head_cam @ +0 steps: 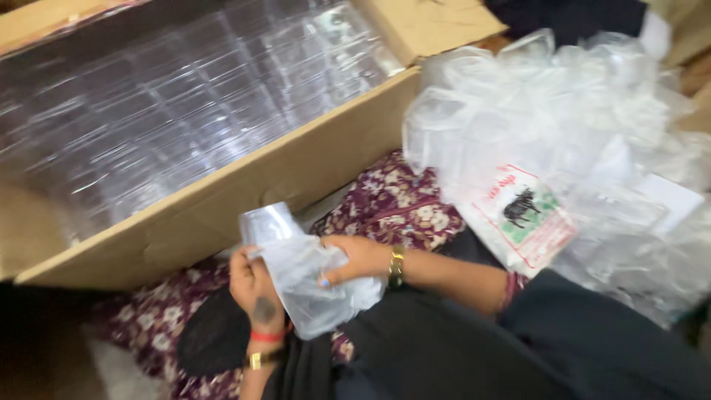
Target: The person sits on the floor and packs small clear plastic boxes into white plastic bags. They take boxes one at a time from a large cardboard carton, open a plastic bag, place the boxes inside, and set filled bags aside with other packed bags.
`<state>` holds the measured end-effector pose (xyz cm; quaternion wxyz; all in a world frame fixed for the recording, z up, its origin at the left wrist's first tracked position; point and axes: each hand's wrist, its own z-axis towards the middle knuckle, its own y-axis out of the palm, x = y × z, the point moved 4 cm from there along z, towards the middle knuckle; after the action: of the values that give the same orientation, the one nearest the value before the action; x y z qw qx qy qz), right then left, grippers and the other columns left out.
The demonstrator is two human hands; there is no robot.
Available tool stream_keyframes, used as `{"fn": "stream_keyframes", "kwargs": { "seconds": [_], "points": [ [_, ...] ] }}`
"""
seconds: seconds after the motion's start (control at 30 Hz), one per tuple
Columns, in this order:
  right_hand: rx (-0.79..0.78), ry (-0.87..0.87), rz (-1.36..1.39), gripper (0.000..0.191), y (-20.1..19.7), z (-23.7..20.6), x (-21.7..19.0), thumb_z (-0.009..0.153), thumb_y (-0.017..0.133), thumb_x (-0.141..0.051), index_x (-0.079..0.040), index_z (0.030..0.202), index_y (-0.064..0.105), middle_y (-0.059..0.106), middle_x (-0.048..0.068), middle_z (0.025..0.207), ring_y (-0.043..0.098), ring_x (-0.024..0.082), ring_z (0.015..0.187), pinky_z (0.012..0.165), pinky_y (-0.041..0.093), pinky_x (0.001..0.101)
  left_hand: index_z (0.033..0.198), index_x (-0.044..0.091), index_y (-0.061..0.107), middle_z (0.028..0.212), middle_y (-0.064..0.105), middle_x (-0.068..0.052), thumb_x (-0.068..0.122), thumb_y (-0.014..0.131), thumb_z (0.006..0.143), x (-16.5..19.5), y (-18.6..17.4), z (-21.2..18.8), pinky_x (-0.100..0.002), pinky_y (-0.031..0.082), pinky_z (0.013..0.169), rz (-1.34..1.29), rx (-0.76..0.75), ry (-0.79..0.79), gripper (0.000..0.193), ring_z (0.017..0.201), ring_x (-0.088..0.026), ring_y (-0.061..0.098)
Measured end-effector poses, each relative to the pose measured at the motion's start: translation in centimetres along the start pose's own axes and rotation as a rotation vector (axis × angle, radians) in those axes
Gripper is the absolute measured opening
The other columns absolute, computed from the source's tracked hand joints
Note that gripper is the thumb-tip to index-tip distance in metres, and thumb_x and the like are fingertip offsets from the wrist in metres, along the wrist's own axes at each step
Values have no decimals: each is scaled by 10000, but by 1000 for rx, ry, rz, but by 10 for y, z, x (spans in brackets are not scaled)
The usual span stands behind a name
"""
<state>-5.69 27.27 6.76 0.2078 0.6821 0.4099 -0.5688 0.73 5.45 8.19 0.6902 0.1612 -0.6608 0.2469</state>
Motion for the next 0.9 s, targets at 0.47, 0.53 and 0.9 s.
{"fn": "stream_keyframes", "kwargs": {
  "seconds": [0.47,0.53,0.9],
  "points": [
    [1500,114,-1212,710,-284,-218,-33,823,889,-227,-133,1449,567,649,139,1354,677,361,1105,889,558,456,1233,27,590,1125,652,-45,137,601,1053,31,0,-48,-250,479,870,-22,-44,23,211,964,-105,577],
    [1449,173,-1146,684,-290,-206,-12,827,885,-246,-162,1439,591,650,146,1330,677,368,1057,850,551,477,1232,25,593,1127,655,-44,140,603,1041,27,7,-52,-251,486,880,-29,-67,34,223,976,-103,584],
    [1213,414,-1040,675,-336,-95,70,861,765,-133,-266,1485,543,633,121,1340,672,397,1003,814,544,512,1215,24,592,1097,685,-54,157,617,1007,22,13,-53,-271,511,848,-2,-139,25,248,948,-123,630]
  ]
}}
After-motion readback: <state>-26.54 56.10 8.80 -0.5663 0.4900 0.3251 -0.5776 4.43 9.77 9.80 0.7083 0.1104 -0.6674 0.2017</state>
